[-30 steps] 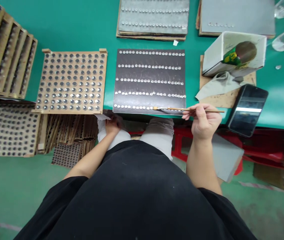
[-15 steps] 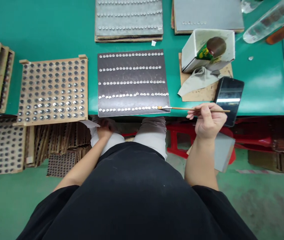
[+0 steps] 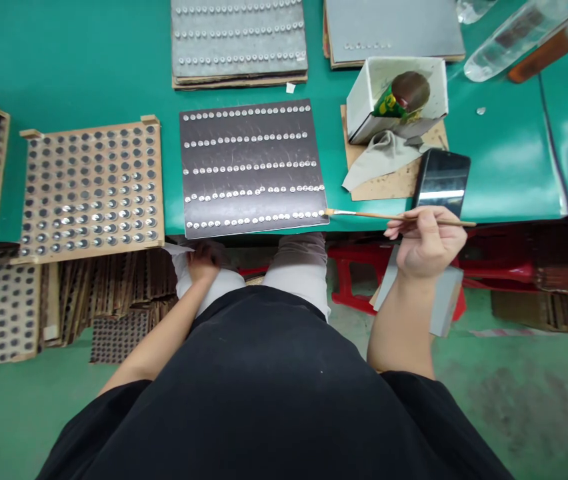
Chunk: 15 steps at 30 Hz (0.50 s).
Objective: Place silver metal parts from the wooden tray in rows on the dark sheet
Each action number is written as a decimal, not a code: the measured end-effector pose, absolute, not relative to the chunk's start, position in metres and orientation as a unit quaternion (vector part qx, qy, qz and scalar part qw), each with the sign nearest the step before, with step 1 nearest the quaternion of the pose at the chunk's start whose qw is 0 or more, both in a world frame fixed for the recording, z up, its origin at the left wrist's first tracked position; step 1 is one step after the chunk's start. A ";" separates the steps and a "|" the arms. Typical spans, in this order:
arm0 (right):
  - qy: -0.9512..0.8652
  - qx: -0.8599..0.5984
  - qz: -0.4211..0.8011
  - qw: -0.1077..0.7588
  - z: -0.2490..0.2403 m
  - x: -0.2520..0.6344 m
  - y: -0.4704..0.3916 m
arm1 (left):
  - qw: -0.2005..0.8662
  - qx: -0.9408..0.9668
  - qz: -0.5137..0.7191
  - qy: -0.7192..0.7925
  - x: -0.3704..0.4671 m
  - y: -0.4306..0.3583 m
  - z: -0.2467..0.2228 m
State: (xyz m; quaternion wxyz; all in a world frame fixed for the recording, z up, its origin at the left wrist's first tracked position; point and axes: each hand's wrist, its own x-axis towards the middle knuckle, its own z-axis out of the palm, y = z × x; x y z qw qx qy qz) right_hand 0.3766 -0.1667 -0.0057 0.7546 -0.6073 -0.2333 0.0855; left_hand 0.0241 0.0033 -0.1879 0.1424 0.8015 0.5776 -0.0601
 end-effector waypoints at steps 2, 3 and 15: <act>-0.212 -0.603 0.069 0.766 -0.006 0.377 -0.167 | 0.142 0.800 -0.062 0.580 0.024 0.003 -0.188; -0.204 -0.602 0.066 0.769 -0.006 0.378 -0.166 | 0.142 0.799 -0.062 0.581 0.024 0.003 -0.187; -0.311 -0.636 -0.122 0.696 0.071 0.468 -0.088 | 0.145 0.804 -0.039 0.576 0.025 0.006 -0.177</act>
